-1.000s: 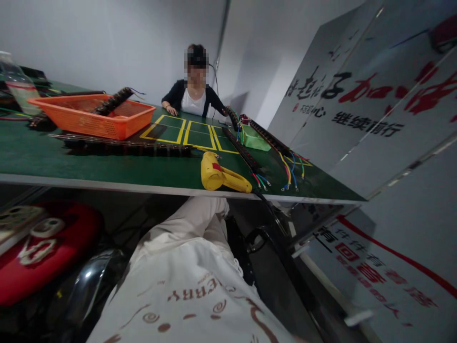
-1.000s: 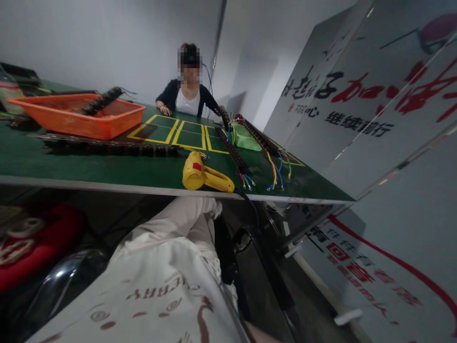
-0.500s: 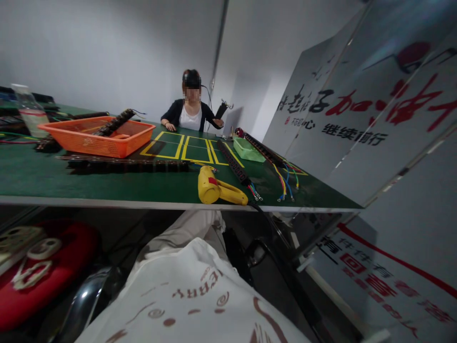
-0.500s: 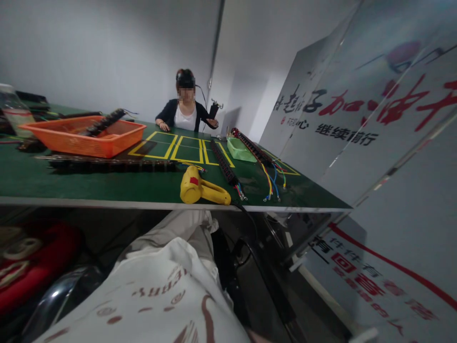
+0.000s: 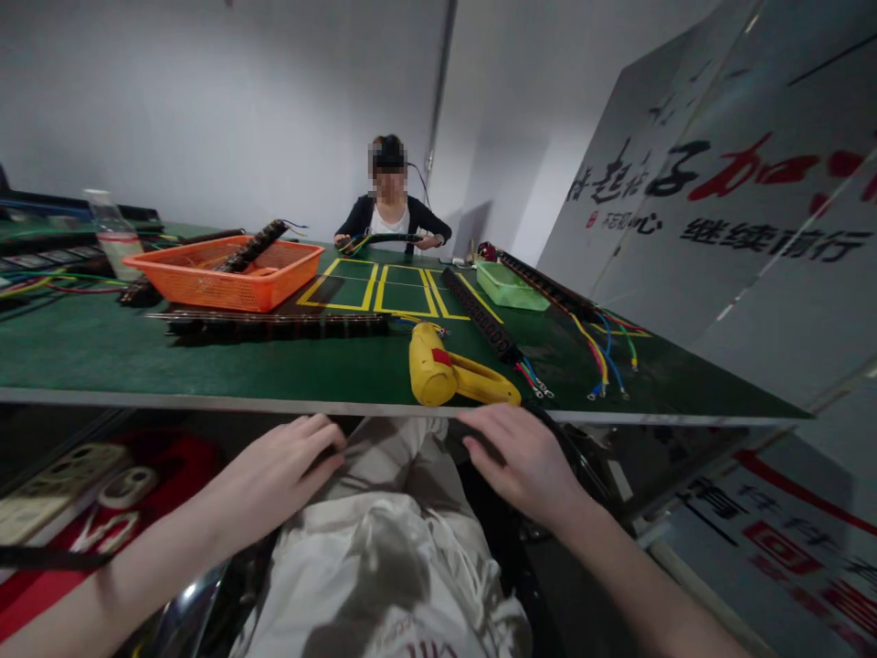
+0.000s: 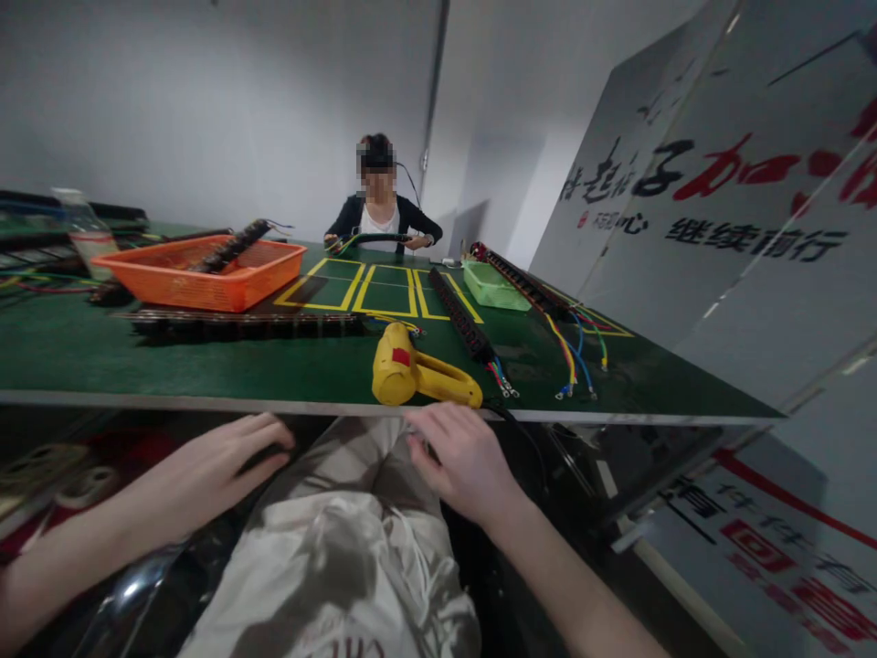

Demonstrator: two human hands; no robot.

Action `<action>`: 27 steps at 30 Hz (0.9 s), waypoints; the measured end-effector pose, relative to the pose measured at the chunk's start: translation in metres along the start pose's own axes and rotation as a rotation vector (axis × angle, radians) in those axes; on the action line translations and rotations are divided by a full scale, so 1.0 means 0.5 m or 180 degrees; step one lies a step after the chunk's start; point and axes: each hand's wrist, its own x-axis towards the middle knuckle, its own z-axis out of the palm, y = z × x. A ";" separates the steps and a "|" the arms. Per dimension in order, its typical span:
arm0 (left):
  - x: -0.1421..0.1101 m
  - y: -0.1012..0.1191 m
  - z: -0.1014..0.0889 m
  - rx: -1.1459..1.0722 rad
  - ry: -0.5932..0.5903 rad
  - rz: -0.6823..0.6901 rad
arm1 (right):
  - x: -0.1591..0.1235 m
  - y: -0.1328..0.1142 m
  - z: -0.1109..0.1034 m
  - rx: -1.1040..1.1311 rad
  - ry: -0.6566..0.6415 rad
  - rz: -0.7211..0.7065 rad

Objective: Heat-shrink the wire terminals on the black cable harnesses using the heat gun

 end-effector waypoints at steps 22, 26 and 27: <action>0.421 -0.145 0.143 0.0580 0.0693 -0.0638 | 0.155 0.057 0.130 -0.0709 0.0920 0.1076; 0.415 -0.150 0.131 0.0584 0.0848 -0.0814 | 0.158 0.031 0.137 -0.0681 0.0918 0.0906; 0.414 -0.153 0.131 0.0555 0.0892 -0.0866 | 0.160 0.028 0.137 -0.0664 0.0922 0.0871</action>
